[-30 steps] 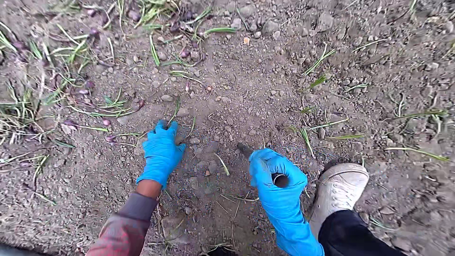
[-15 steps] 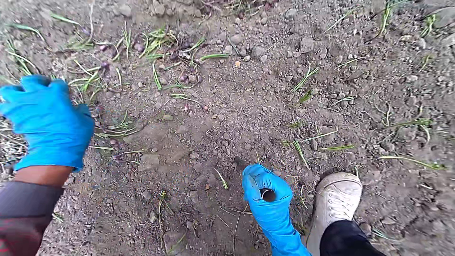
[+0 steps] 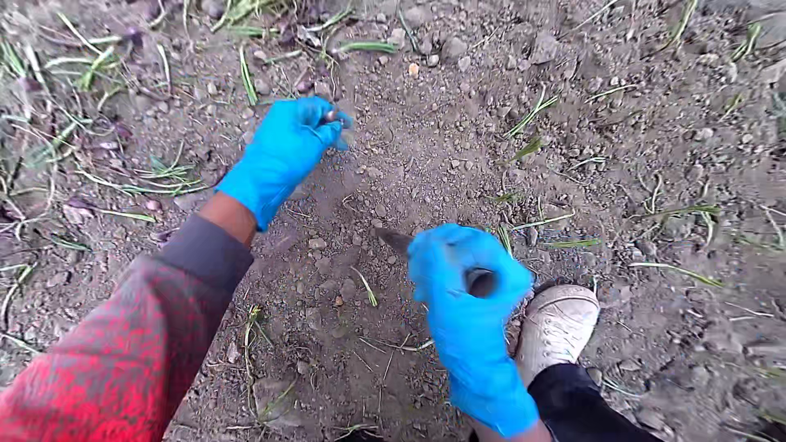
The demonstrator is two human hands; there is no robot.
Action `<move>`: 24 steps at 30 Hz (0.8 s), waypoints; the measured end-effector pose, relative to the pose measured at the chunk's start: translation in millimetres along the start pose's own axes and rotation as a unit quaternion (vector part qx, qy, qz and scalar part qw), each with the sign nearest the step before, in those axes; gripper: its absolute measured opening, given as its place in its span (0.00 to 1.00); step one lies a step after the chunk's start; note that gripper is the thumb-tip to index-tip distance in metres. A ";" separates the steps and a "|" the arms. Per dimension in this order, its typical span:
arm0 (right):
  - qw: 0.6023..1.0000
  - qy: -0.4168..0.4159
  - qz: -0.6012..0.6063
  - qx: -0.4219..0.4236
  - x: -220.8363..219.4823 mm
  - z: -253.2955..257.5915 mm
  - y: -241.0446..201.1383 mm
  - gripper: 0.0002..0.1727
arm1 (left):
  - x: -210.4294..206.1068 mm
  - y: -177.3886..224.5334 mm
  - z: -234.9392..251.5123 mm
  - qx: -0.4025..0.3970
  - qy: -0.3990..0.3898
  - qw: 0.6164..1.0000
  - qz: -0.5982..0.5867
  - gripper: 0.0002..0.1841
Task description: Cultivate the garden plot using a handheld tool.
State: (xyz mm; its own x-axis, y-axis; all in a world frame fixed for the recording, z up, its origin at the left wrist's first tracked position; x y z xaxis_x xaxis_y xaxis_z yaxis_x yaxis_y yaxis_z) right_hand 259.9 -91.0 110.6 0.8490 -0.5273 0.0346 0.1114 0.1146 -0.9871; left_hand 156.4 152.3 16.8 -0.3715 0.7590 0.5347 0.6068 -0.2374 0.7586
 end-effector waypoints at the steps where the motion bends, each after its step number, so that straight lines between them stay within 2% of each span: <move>1: 1.000 -0.003 0.005 -0.010 -8.7 -0.8 19.9 0.13 | 6.1 0.4 -13.5 -0.010 0.023 0.997 -0.075 0.12; 3: 0.999 -0.015 0.013 -0.040 -10.8 3.4 20.2 0.13 | 12.2 -1.1 -41.2 0.011 0.058 0.996 -0.067 0.14; 5: 0.999 -0.025 0.028 -0.036 1.9 12.1 -19.0 0.11 | 14.2 -4.4 -64.5 0.084 0.061 0.994 0.038 0.18; 8: 0.999 0.004 0.050 -0.004 22.1 15.7 -63.3 0.13 | -35.2 -6.5 -98.4 0.182 -0.081 0.970 0.137 0.18; 10: 1.000 -0.001 0.031 0.006 15.0 15.0 -39.2 0.13 | -63.7 -16.8 -97.8 0.225 -0.148 0.949 0.163 0.15; 13: 0.996 -0.037 0.024 -0.079 -8.4 -6.9 38.9 0.10 | -83.0 -3.6 -94.2 0.158 -0.133 0.969 0.132 0.10; 14: 0.994 -0.042 0.034 -0.100 -10.2 -9.2 47.4 0.09 | -85.2 0.4 -92.6 0.134 -0.126 0.973 0.138 0.10; 15: 0.993 -0.036 0.036 -0.105 -8.7 -4.1 42.5 0.09 | -85.9 0.1 -89.6 0.122 -0.121 0.972 0.161 0.11; 17: 0.994 -0.014 0.045 -0.095 2.4 7.9 5.6 0.11 | -90.6 -9.1 -88.2 0.133 -0.131 0.962 0.198 0.14; 20: 0.997 0.019 0.064 -0.041 25.7 18.6 -46.7 0.12 | -103.9 -13.1 -84.1 0.139 -0.152 0.963 0.176 0.14; 22: 0.998 0.020 0.054 -0.018 21.8 16.8 -33.0 0.12 | -103.5 -5.9 -82.2 0.086 -0.099 0.978 0.160 0.09; 24: 0.999 0.017 0.032 -0.039 3.7 6.6 25.3 0.12 | -100.2 0.9 -82.3 0.040 -0.056 0.985 0.157 0.07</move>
State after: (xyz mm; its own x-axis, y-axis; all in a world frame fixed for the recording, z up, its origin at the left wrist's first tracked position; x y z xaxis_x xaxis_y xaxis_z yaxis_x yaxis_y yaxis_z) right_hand 269.3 -84.5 86.8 0.8351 -0.5491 -0.0338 0.0150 0.0842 -0.9963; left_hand 136.3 26.1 -5.4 -0.0791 0.7191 0.6904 0.7341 -0.4265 0.5284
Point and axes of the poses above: each hand's wrist, its own z-axis towards the middle knuckle, its own x-axis out of the back of the hand, y = z × x, the point moved 9 cm from there along z, towards the middle knuckle, and after that the axes turned 9 degrees about -y, right-handed, at the moved point
